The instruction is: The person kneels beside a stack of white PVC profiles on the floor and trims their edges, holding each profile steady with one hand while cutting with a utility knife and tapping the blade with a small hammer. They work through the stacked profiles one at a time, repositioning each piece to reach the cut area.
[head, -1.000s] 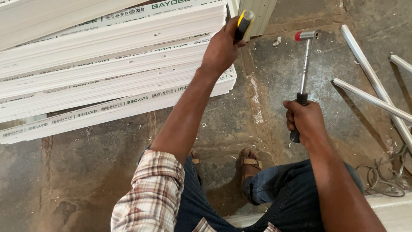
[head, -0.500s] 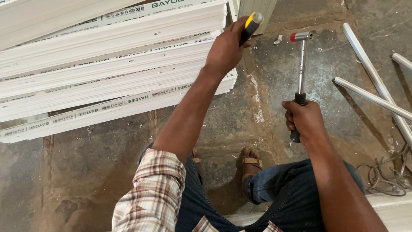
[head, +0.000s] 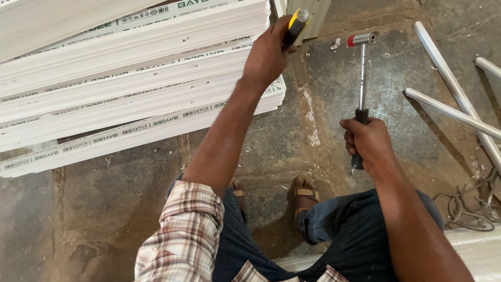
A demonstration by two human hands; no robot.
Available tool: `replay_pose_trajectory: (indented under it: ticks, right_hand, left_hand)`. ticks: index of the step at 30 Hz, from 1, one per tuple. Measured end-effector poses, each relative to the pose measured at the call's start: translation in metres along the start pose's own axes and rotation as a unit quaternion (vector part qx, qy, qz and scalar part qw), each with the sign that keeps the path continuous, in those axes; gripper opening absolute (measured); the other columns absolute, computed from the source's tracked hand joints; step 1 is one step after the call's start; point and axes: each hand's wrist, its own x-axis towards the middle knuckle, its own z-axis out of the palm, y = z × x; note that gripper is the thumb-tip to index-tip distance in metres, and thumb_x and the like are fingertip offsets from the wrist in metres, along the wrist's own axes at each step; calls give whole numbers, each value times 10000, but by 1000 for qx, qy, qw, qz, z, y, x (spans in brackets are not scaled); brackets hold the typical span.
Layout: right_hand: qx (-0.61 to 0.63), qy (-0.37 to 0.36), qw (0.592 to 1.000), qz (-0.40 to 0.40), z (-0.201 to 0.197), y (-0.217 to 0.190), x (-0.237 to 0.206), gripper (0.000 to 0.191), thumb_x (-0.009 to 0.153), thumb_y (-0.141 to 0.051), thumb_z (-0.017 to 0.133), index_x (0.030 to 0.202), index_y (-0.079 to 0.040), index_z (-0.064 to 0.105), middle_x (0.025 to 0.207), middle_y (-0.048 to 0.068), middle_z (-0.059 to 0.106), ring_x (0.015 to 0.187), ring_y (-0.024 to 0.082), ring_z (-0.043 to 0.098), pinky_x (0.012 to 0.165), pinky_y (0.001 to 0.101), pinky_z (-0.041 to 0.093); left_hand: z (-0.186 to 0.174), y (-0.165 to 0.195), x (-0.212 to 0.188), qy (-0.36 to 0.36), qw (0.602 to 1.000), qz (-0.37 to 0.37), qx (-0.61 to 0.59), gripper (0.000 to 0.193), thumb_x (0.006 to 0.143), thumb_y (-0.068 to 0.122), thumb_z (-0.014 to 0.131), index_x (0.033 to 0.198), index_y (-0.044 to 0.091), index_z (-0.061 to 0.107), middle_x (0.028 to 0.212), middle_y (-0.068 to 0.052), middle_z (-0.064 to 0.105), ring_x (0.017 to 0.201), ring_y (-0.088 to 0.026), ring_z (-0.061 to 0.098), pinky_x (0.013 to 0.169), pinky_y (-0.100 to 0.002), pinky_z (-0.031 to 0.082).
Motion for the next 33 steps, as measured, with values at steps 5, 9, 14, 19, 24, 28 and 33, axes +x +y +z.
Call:
replay_pose_trajectory:
  ticks: [5,9,14,19,24,28,33]
  right_hand:
    - [-61,-20,997,-40,2,-3,-7,230,947,-191,695,888,-24,549,625,40,521,453,143,474,419,328,378]
    - [-216,-7,971,-99,7,-3,-23,210,980,-225,630,1044,-45,545,662,55,585,497,143,545,461,321,433]
    - [-170,-40,973,-151,14,-2,-40,229,1019,-240,594,1066,-26,526,730,35,584,545,101,566,482,299,454]
    - [-140,-40,979,-139,13,0,-38,218,1038,-248,560,1045,-33,523,718,32,575,519,111,558,452,310,438]
    - [-66,-30,991,-114,9,4,-35,204,1058,-237,553,1048,-39,505,718,31,557,504,117,537,441,310,429]
    - [-107,-34,985,-128,10,-12,-42,192,1023,-226,576,1089,-55,520,722,52,569,493,130,533,438,316,422]
    - [-144,-57,966,-208,16,-55,-71,221,1024,-245,539,1094,-36,538,774,14,617,541,111,561,475,287,446]
  left_hand:
    - [-5,-1,2,-8,999,-32,-31,517,907,52,758,1337,153,491,1121,-165,709,1019,-413,694,782,-501,546]
    - [-5,-1,1,12,999,-35,-40,509,903,48,764,1325,154,499,1141,-161,701,1027,-428,673,783,-504,537]
    - [-3,-1,1,35,998,-22,-56,514,902,39,753,1333,155,499,1201,-154,681,1045,-433,657,800,-509,534]
    - [-3,-1,3,40,997,-37,-61,523,880,73,771,1318,153,497,1208,-146,676,1045,-428,653,804,-503,539]
    - [-2,1,4,28,995,-69,-66,486,894,81,752,1302,151,498,1200,-130,683,1046,-405,672,821,-500,540]
    - [-1,4,7,30,994,-81,-72,471,892,83,730,1296,152,499,1207,-135,676,1033,-406,672,820,-498,546]
    - [-2,8,9,15,995,-90,-41,472,910,102,719,1302,145,459,1208,-150,658,1045,-432,644,823,-523,519]
